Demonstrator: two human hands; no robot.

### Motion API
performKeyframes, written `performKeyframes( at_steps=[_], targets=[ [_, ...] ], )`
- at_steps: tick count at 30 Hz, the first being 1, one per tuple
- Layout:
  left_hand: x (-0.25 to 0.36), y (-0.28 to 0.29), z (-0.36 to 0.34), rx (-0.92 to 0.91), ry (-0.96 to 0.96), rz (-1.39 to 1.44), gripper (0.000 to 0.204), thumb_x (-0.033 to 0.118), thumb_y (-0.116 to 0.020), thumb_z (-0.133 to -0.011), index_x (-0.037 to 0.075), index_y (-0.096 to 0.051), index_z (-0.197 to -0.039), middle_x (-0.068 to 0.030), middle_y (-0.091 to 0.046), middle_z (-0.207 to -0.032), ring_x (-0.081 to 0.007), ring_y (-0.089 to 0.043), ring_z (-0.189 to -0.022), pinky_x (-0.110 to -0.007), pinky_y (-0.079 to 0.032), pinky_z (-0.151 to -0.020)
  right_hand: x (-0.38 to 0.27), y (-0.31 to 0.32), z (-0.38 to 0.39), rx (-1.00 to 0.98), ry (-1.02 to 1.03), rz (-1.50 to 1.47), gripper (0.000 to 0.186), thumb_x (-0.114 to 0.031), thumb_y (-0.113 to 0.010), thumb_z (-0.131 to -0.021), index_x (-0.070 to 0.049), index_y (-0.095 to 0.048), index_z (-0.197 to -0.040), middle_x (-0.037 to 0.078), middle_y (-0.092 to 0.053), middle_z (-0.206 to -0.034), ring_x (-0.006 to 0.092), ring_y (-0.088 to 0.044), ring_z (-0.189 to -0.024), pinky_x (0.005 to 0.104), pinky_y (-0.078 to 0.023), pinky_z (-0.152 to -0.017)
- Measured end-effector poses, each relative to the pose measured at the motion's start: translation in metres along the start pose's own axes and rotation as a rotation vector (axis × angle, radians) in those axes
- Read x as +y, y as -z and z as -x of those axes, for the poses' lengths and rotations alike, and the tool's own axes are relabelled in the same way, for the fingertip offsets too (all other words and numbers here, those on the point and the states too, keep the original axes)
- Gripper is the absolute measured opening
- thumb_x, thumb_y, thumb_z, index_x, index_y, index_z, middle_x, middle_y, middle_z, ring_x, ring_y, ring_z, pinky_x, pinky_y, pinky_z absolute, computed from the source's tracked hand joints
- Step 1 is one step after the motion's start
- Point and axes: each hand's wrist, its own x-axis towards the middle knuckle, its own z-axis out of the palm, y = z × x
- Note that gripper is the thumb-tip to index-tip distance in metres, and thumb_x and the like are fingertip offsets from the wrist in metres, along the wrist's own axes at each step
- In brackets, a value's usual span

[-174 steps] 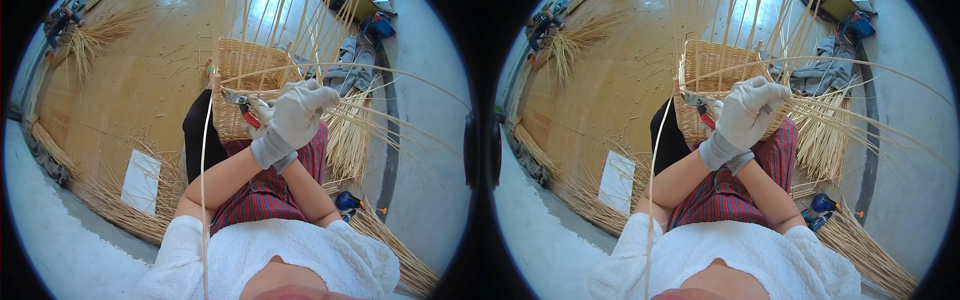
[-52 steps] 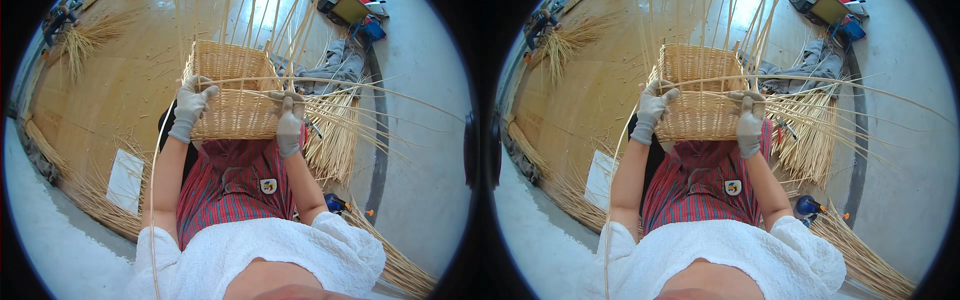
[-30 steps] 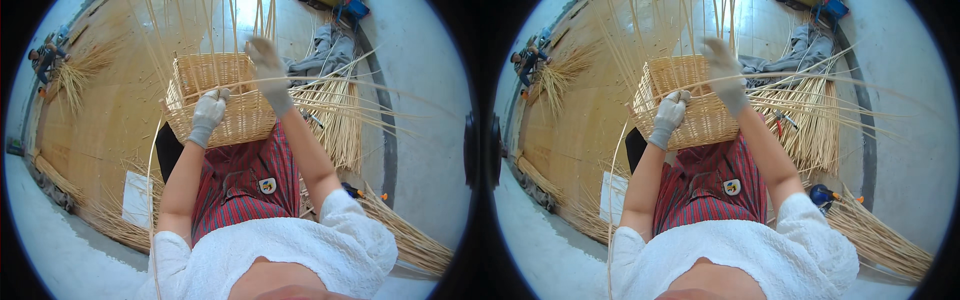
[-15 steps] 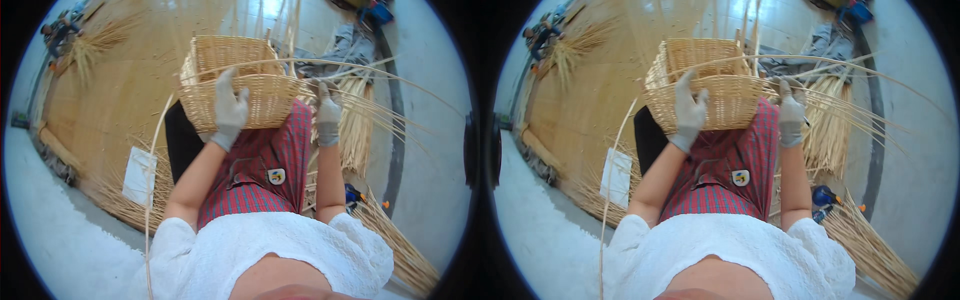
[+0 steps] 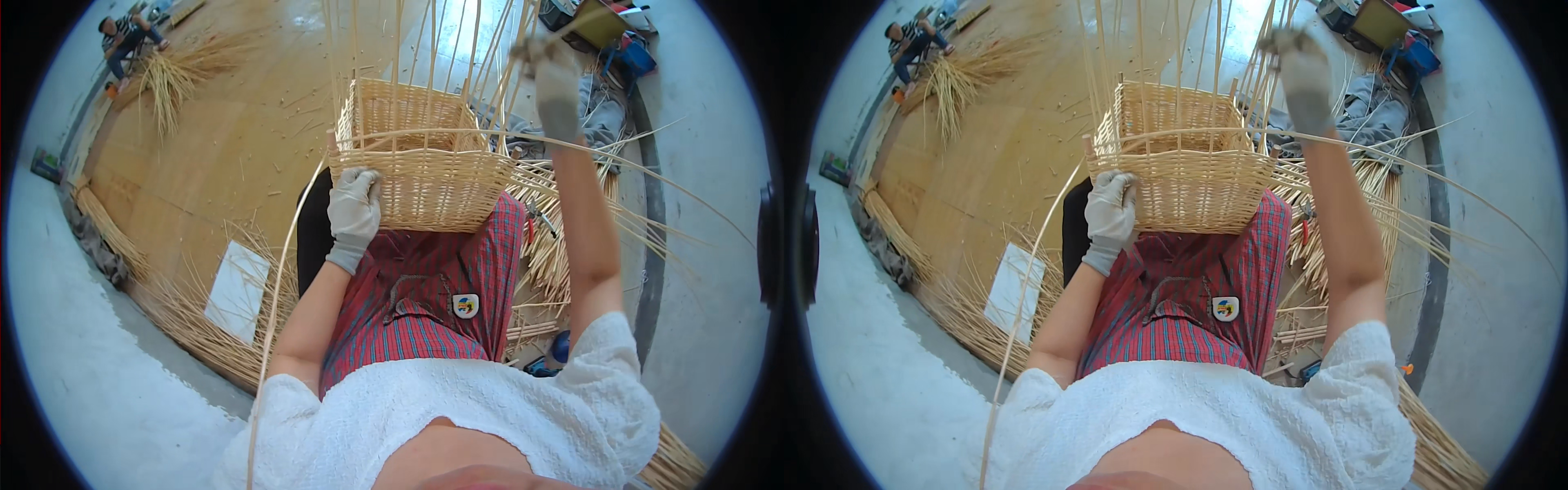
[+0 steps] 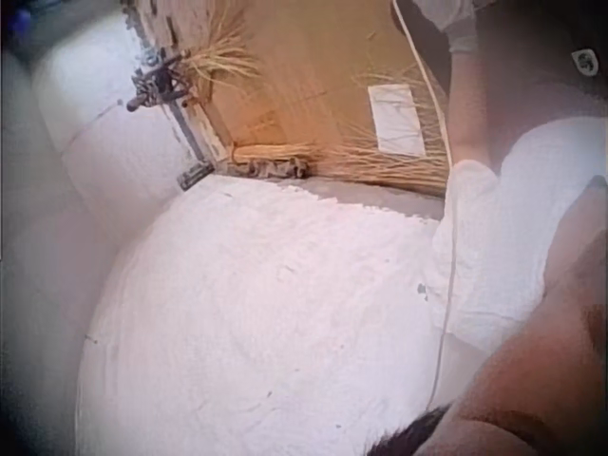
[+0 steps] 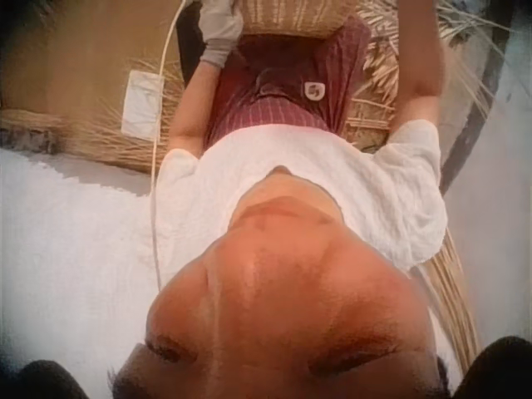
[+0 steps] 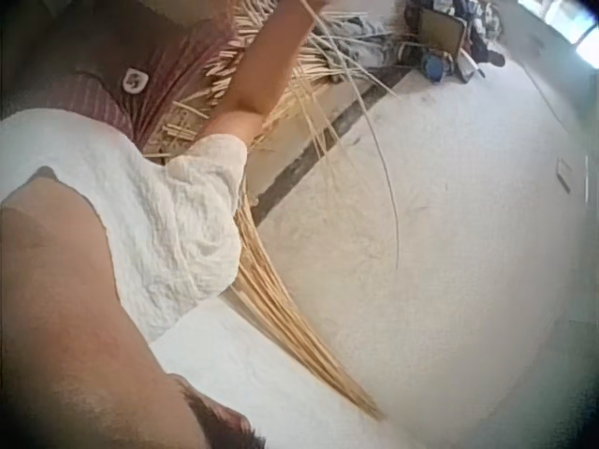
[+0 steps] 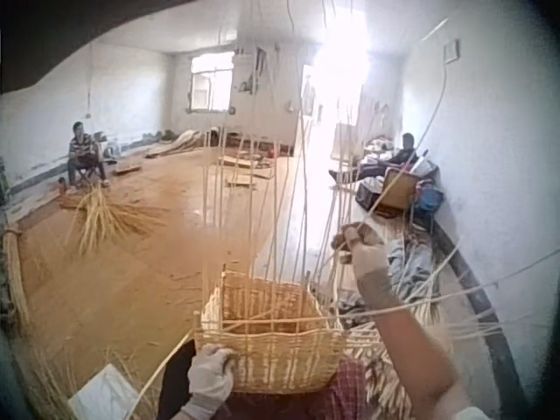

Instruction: The person weaves a basket by hand using thin bamboo strips, interlacing them through the vertical ribs of the basket frame. They occasionally use a metal ruler to measure the basket's dimensions.

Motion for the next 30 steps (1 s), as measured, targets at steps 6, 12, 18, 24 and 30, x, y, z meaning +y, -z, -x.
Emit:
performKeyframes(
  at_steps=[6, 12, 18, 24, 30],
  targets=[
    [0.016, 0.002, 0.008, -0.015, 0.032, 0.089, 0.02, 0.004, -0.071, -0.087, 0.008, -0.07, -0.107, -0.0111, -0.068, -0.107, -0.0323, -0.067, -0.1, -0.04, -0.054, -0.087, -0.083, 0.108, -0.108, 0.428, 0.436, -0.334, 0.027, -0.024, -0.055, -0.101, -0.004, -0.057, -0.12, 0.005, -0.059, -0.075, 0.0115, -0.052, -0.061, 0.0288, -0.044, -0.051],
    [0.082, -0.001, 0.008, -0.149, -0.014, 0.567, 0.024, -0.005, -0.06, -0.095, 0.004, -0.067, -0.117, -0.0132, -0.067, -0.11, -0.0264, -0.067, -0.095, -0.034, -0.054, -0.082, -0.097, 0.23, -0.009, 0.824, 0.512, -0.184, 0.032, -0.025, -0.061, -0.095, -0.004, -0.056, -0.118, 0.002, -0.048, -0.063, 0.0141, -0.042, -0.046, 0.0275, -0.037, -0.042],
    [0.146, -0.007, 0.027, -0.63, 0.05, 0.855, 0.058, -0.002, -0.059, -0.098, 0.008, -0.044, -0.153, -0.0114, -0.061, -0.127, -0.0096, -0.061, -0.079, -0.022, -0.052, -0.068, -0.061, 0.238, 0.063, 0.708, 0.294, -0.335, 0.018, -0.021, -0.058, -0.1, -0.007, -0.058, -0.111, 0.0, -0.046, -0.061, 0.0109, -0.042, -0.049, 0.0255, -0.037, -0.043],
    [0.157, -0.016, 0.032, -0.316, -0.153, 0.58, 0.076, 0.004, -0.07, -0.092, 0.013, -0.034, -0.159, -0.0207, -0.043, -0.154, -0.0206, -0.065, -0.075, -0.03, -0.057, -0.073, -0.104, 0.279, 0.085, 0.379, 0.346, -0.897, 0.013, -0.018, -0.056, -0.102, -0.013, -0.059, -0.113, -0.005, -0.041, -0.06, 0.0077, -0.037, -0.05, 0.0253, -0.03, -0.043],
    [0.162, -0.016, 0.031, -0.366, -0.329, 0.516, 0.038, 0.001, -0.063, -0.096, 0.005, -0.058, -0.133, -0.014, -0.067, -0.11, -0.0153, -0.064, -0.073, -0.029, -0.056, -0.07, -0.102, 0.238, 0.094, 0.161, 0.358, -0.734, 0.018, -0.018, -0.054, -0.103, -0.015, -0.058, -0.12, -0.005, -0.041, -0.066, 0.008, -0.038, -0.054, 0.0248, -0.032, -0.046]
  ],
)
